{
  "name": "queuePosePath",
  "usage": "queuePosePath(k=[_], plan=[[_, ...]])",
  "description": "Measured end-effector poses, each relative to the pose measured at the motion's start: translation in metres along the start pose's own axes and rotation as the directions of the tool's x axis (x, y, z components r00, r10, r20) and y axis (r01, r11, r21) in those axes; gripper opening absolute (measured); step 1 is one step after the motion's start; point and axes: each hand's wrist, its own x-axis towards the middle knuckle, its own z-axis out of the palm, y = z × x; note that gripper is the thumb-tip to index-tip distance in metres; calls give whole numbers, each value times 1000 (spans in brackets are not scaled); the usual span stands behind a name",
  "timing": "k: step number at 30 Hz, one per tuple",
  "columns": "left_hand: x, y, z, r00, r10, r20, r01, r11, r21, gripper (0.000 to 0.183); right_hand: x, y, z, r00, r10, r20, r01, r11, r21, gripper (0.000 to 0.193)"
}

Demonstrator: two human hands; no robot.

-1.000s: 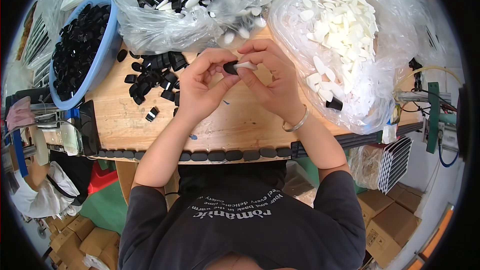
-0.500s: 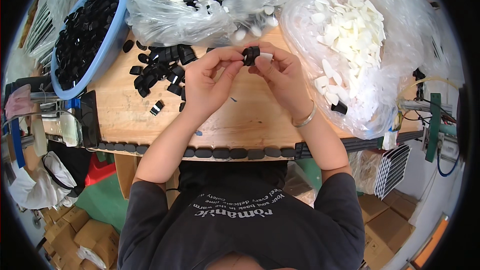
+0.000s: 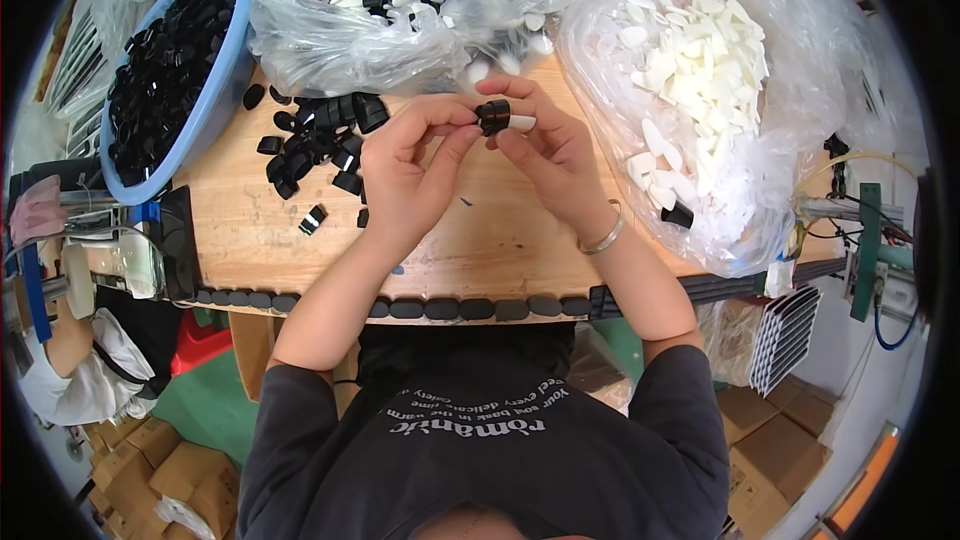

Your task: Assembling small black and white plastic components at a workbench.

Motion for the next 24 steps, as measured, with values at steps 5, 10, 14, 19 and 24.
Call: queuePosePath(k=[5,10,14,19,24], plan=[[0,-6,-7,988,135,70,-143,982,123,15,-1,6,-1,999,-39,23,38,998,49,23],[2,-1,-5,998,51,38,-52,997,47,17,-1,4,-3,999,-28,43,25,998,64,23],[4,2,-6,995,-1,97,-2,1000,31,11,-1,2,-2,999,-19,28,19,999,27,22],[2,-5,-1,986,41,162,-69,983,169,7,-5,-1,5,994,-45,-95,39,998,-57,22],[-1,-11,0,988,-147,46,149,987,-51,1,-4,1,11,951,-197,-237,171,977,-125,33]])
